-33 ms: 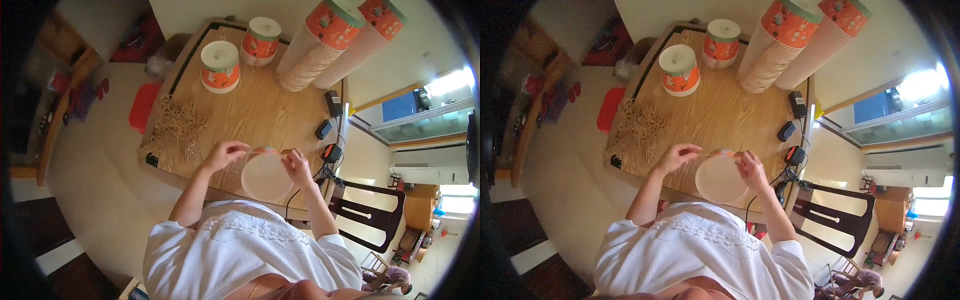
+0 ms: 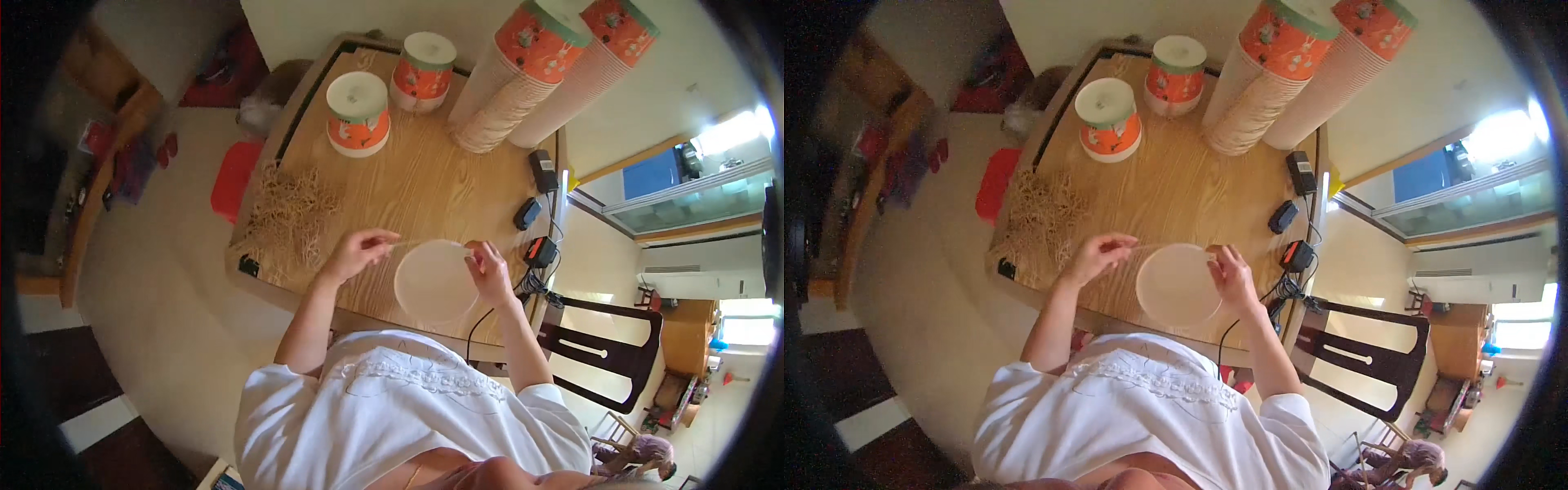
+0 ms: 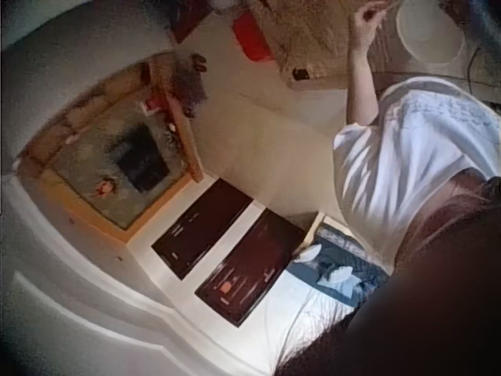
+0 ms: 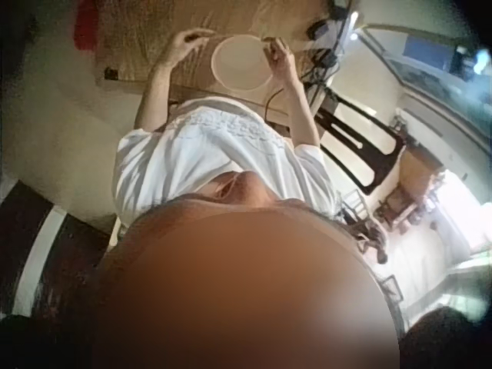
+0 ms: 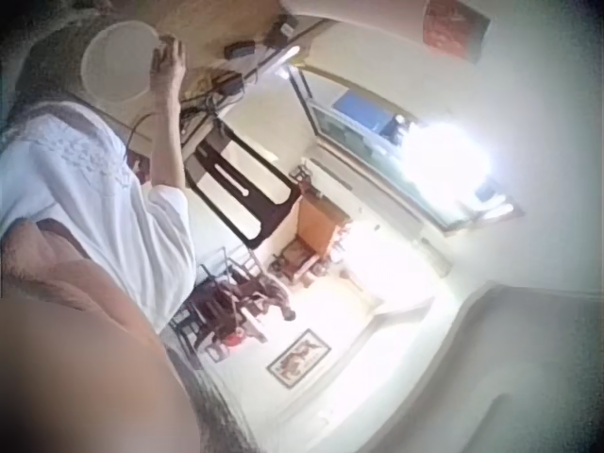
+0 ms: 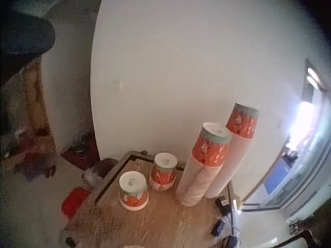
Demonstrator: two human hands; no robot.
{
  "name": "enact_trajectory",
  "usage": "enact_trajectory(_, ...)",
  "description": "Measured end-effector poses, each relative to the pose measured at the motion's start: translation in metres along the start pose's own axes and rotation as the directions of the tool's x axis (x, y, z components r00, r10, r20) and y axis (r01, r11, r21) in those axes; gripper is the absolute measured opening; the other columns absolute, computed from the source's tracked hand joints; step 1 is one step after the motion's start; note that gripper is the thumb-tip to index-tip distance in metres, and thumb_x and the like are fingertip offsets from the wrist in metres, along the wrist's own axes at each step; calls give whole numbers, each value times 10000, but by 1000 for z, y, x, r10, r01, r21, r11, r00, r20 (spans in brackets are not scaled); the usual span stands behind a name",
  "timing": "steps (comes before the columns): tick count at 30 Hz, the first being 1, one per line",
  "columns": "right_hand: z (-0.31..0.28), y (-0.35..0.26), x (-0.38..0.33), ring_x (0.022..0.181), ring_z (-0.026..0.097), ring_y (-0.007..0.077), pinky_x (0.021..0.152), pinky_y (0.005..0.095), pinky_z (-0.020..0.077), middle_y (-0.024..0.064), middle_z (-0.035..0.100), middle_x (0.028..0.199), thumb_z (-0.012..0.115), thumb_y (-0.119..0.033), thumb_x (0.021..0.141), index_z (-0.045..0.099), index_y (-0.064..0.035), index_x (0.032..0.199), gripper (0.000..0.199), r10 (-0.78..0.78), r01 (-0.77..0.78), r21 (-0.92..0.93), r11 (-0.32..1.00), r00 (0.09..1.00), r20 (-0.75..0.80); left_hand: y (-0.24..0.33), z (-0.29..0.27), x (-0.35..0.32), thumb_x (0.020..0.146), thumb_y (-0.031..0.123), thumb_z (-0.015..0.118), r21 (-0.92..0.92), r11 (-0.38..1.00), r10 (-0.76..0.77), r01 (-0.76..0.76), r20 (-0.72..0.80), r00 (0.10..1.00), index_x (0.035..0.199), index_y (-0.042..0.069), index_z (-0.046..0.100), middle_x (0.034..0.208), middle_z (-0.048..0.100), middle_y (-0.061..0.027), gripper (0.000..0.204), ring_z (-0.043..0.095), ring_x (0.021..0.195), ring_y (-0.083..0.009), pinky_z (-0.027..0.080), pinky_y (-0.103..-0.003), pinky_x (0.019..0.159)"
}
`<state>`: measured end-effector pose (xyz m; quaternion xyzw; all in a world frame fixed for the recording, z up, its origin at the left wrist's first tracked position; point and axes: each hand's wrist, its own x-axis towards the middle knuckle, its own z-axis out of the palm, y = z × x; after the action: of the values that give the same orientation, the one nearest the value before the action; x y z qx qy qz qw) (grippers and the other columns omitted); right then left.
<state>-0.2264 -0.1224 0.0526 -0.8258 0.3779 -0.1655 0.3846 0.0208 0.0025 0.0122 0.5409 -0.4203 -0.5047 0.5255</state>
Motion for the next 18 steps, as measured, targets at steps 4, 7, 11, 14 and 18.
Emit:
enact_trajectory(4, -5, 26, -3, 672, 552, 252, 604, 336, 451, 141, 525, 803, 508, -23, 811, 564, -74, 976, 182, 78, -90, -60, 994, 980, -183, 27, -38, -16, 833, 70, 563, -416, 905, -118, 87, -49, 992, 948, -5, 626, 740, 593, -41, 151, 493, 586, -83, 394, -186, 525)
enact_trajectory(7, 2, 47, -12, 667, 554, 253, 597, 331, 451, 138, 531, 755, 524, -34, 807, 572, -49, 914, 119, 159, -170, -35, 985, 963, -218, 32, -41, -26, 858, 95, 523, -612, 788, 20, -66, -81, 997, 978, -31, 611, 800, 620, -102, 196, 548, 646, -136, 433, -246, 577)
enact_trajectory(11, 31, 50, -37, 612, 567, 165, 550, 293, 478, 89, 563, 718, 490, -105, 865, 572, 5, 940, 157, 370, -340, 283, 897, 927, -58, 55, -25, -26, 861, 78, 475, -699, 699, 163, -149, -46, 985, 1120, -29, 544, 978, 615, -157, 289, 595, 798, -191, 475, -282, 668)
enact_trajectory(14, 58, 54, -70, 666, 568, 165, 591, 306, 478, 67, 581, 816, 508, -163, 874, 507, 53, 1095, 310, 313, -346, 417, 841, 938, 148, 75, -19, -31, 848, 50, 439, -712, 662, 259, -236, -78, 963, 1240, -22, 434, 1156, 535, -198, 400, 570, 990, -252, 488, -329, 778)
enact_trajectory(18, 42, 1, -80, 706, 562, 135, 611, 280, 467, 49, 588, 804, 536, -100, 848, 512, -13, 1145, 311, 336, -448, 324, 833, 876, 346, 101, -17, -41, 837, -2, 413, -635, 698, 358, -331, -91, 929, 1256, -20, 410, 1209, 494, -205, 420, 526, 1079, -282, 484, -341, 822)
